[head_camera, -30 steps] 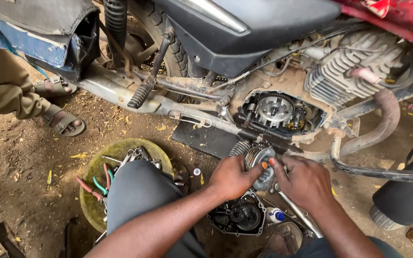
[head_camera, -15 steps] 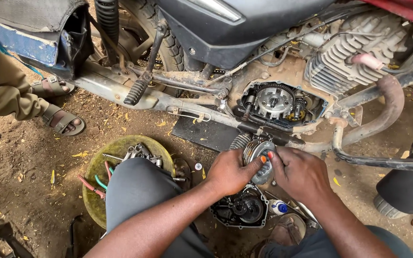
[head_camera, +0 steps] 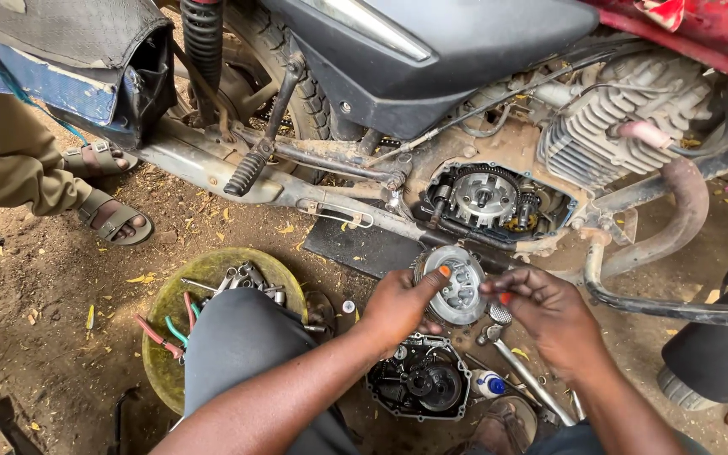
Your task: The recorder is working on the clutch assembly of a motorcycle engine, cleaning parts and reassembling them.
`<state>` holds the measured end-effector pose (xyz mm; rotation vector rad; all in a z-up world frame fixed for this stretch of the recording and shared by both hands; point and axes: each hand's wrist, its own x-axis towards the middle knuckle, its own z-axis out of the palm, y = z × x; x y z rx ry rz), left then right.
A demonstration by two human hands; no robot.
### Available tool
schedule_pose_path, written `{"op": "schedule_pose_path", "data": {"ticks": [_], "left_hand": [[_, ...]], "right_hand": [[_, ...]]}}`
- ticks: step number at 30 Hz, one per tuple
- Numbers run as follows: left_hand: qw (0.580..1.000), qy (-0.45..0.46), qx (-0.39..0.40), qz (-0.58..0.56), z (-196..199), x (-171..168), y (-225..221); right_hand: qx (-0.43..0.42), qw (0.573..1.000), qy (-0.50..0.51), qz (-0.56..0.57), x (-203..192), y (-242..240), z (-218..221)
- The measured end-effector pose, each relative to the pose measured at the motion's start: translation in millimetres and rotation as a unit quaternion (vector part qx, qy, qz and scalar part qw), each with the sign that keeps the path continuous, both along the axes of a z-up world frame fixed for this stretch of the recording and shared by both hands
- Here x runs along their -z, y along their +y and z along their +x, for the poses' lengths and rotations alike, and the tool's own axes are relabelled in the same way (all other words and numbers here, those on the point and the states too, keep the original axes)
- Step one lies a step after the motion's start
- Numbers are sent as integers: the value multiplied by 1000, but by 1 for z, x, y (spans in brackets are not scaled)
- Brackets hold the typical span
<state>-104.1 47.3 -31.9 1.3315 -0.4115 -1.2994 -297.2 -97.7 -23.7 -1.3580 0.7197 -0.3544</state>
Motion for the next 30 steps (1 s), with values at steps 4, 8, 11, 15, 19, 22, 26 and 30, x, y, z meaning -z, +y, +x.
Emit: {"op": "schedule_pose_path", "data": {"ticks": [4,8,11,15,19,22,26,30], "left_hand": [[999,29,4,34,0,-2,-2],[999,26,11,47,-2,-4,-2],[999,29,-2,24,-1,-5,0],[999,32,-7,20,0,-7,1],[999,11,3,34,0,3,-1],[1000,-20,7,17,0,0,1],[997,-75,19,6,2,-5,3],[989,-141,32,37,3,-14,5]], "right_hand": [[30,992,-41,-114,-2,19,12],[30,985,-30,-166,-8,32,21],[31,967,32,-251,-21,40,27],[28,942,66,-328,-27,40,29],[-7,879,86,-468,-30,40,27],[-18,850,113,-514,-32,42,29],[-36,860,141,-489,-45,41,26],[-81,860,205,-461,-47,38,21]]}}
